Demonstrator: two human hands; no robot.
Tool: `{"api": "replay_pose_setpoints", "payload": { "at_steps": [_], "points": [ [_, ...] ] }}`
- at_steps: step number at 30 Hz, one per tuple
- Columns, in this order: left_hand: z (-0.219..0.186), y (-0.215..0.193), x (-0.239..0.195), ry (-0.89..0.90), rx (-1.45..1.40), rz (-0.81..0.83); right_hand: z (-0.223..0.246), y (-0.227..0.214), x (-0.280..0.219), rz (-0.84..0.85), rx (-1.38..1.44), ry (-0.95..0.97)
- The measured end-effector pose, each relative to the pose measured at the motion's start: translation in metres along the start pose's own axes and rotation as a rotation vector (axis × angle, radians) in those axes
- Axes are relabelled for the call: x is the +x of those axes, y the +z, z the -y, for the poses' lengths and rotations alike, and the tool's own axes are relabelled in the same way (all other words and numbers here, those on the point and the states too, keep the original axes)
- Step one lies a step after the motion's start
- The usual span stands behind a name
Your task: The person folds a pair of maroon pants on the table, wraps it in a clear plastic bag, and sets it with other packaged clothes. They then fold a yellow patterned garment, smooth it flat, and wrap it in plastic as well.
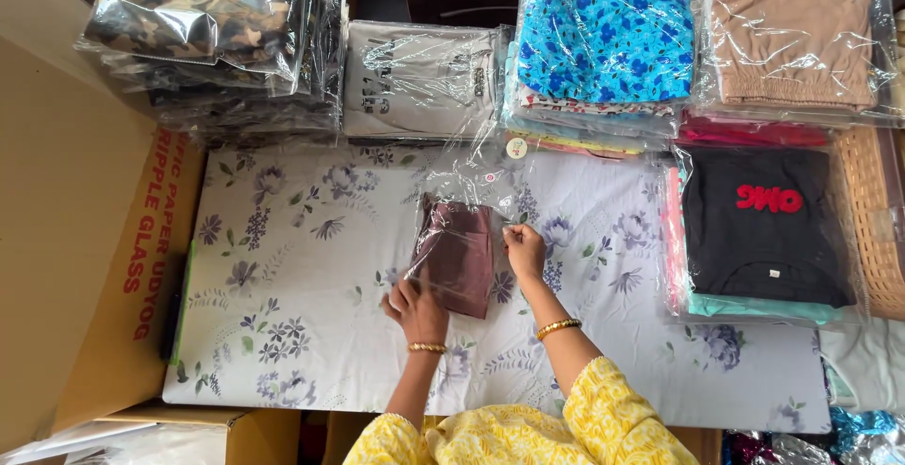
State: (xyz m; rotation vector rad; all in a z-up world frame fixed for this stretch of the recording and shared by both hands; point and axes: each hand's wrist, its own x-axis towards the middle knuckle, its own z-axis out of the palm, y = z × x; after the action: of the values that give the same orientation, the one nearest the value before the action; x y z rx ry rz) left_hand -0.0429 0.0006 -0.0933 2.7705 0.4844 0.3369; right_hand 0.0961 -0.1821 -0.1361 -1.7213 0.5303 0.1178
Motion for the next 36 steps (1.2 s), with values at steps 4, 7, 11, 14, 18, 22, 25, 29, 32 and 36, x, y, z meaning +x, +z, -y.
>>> {"api": "replay_pose_setpoints", "payload": {
  "at_steps": [4,7,11,14,18,22,25,29,32,36],
  "points": [
    [0.004,0.046,-0.037,0.088,0.037,0.110,0.015,-0.003,-0.010,0.043,-0.024,0.028],
    [0.019,0.084,-0.029,0.267,-0.148,0.342,0.020,-0.004,-0.013,0.050,-0.052,0.029],
    [0.002,0.061,0.037,0.393,-0.453,0.293,-0.002,-0.001,0.001,0.073,0.018,0.014],
    [-0.026,0.014,0.060,0.476,-0.211,0.459,-0.002,0.000,0.002,0.054,-0.037,0.037],
    [-0.039,0.015,0.060,0.698,-0.267,0.534,-0.023,-0.009,0.012,0.000,-0.196,-0.103],
    [-0.027,0.077,0.063,0.743,-0.219,0.367,-0.029,-0.019,0.011,0.028,-0.094,-0.062],
    [-0.046,0.071,0.075,0.624,-0.398,0.396,-0.024,-0.021,0.004,-0.033,-0.178,-0.090],
    [-0.072,0.042,0.091,0.609,-0.154,0.559,-0.020,-0.032,0.003,-0.106,-0.305,-0.082],
    [-0.066,0.044,0.089,0.658,-0.106,0.553,-0.007,-0.037,-0.009,-0.092,-0.274,-0.074],
    [-0.077,0.031,0.095,0.604,-0.106,0.658,-0.011,-0.031,-0.013,-0.129,-0.389,-0.121]
  ]
}}
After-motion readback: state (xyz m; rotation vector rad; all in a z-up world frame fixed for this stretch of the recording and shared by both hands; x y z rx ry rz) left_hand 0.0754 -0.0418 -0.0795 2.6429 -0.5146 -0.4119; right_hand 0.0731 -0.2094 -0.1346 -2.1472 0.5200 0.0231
